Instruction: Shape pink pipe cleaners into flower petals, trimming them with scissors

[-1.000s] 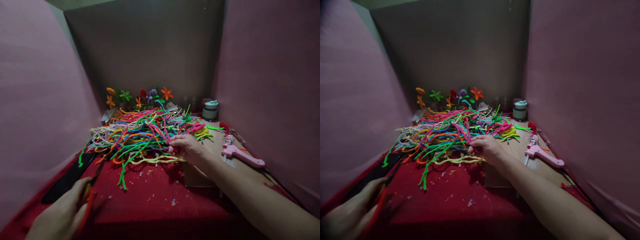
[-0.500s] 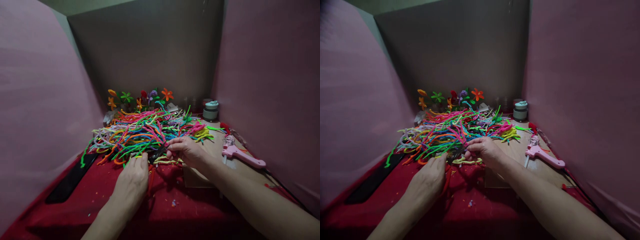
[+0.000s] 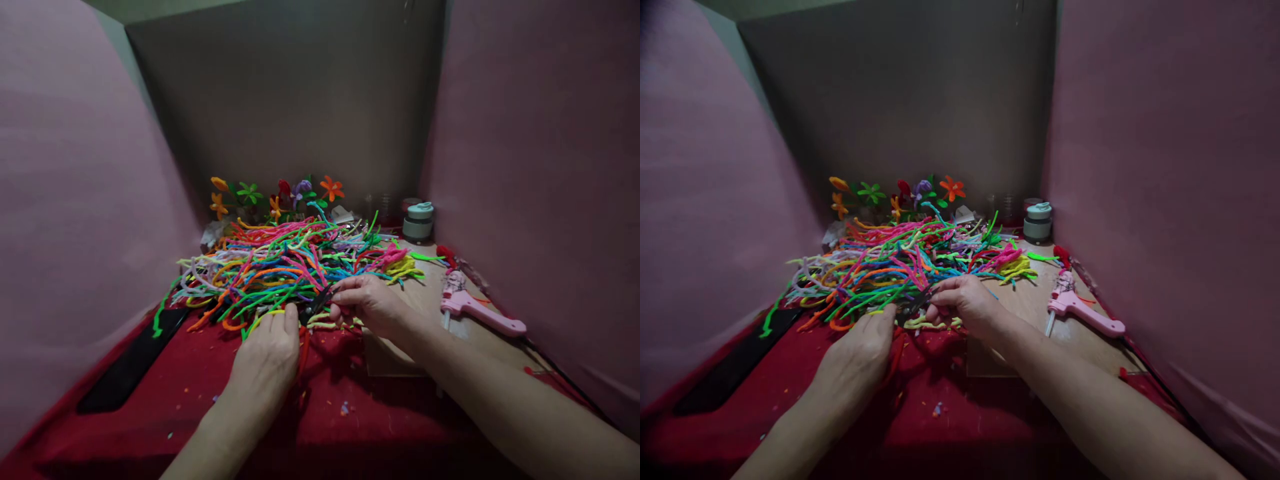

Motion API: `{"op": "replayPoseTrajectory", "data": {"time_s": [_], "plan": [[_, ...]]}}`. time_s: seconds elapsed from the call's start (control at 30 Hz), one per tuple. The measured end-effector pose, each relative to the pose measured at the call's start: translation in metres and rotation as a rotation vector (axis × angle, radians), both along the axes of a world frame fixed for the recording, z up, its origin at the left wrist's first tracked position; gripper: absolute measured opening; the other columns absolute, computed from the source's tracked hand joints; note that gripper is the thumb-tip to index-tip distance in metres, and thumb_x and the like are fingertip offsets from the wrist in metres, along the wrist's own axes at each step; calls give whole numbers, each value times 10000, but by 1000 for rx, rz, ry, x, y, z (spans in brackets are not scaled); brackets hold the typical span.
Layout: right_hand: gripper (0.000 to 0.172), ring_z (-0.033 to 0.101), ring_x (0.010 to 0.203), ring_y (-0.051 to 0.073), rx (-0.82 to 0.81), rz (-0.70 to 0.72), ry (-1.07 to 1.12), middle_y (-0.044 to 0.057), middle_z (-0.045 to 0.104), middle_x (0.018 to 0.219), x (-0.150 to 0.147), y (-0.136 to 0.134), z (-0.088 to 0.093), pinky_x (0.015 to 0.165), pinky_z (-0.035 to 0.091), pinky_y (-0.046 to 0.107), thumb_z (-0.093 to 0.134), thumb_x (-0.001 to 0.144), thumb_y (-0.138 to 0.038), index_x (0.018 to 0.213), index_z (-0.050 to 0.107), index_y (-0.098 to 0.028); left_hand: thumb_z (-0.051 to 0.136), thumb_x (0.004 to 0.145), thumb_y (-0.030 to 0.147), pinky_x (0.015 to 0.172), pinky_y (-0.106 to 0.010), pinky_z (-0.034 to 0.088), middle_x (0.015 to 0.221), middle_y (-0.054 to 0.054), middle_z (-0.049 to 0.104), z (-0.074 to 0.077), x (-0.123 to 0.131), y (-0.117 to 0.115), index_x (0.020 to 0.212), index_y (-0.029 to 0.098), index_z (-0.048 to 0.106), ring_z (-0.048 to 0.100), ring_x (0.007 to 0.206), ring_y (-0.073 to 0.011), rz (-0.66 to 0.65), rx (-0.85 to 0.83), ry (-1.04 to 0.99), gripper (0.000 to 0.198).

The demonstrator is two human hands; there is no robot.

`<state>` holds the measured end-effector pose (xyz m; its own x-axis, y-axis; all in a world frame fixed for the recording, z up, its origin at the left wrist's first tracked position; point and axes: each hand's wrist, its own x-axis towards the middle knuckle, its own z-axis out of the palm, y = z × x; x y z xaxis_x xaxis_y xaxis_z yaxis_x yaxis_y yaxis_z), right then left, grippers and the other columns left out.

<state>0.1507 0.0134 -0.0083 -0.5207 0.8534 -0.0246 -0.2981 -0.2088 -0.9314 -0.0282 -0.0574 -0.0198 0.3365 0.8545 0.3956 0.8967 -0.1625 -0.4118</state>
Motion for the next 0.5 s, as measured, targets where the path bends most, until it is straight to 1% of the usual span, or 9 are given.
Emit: {"op": "replayPoseTrajectory", "data": {"time_s": [0.13,0.27,0.37,0.43,0.5], "plan": [[28,478,364,75,-16,-11,-22,23,612,468,0,0,1,372,346,184,585,572,-131,583,591,-105,338,811,35,713,-303,484,866,-136,612,1,1,-1,1167,49,483,565,868,-222,14,-2,38,385],[25,464,355,71,-7,-33,-38,25,604,451,-1,-1,2,374,337,187,583,558,-124,540,573,-109,349,803,42,613,-300,496,822,-127,617,6,4,-3,1157,52,499,586,784,-231,38,-29,63,385],[35,453,339,77,-45,-62,-48,19,596,436,-2,-2,3,370,332,199,588,545,-126,576,583,-110,361,792,44,556,-273,487,812,-113,628,3,3,-2,1168,75,492,601,747,-220,58,-85,24,399],[58,446,327,81,-63,-68,-53,14,588,424,-2,-2,3,362,319,206,592,535,-129,589,582,-113,375,787,55,590,-251,484,895,-127,638,2,-5,-2,1197,82,460,609,801,-208,35,-119,-39,420],[51,450,334,81,-53,-66,-44,13,582,421,-1,-2,3,365,305,205,591,528,-127,573,572,-115,376,795,88,656,-242,477,1011,-149,625,4,-21,-5,1225,86,423,606,885,-205,40,-118,-118,432]]}}
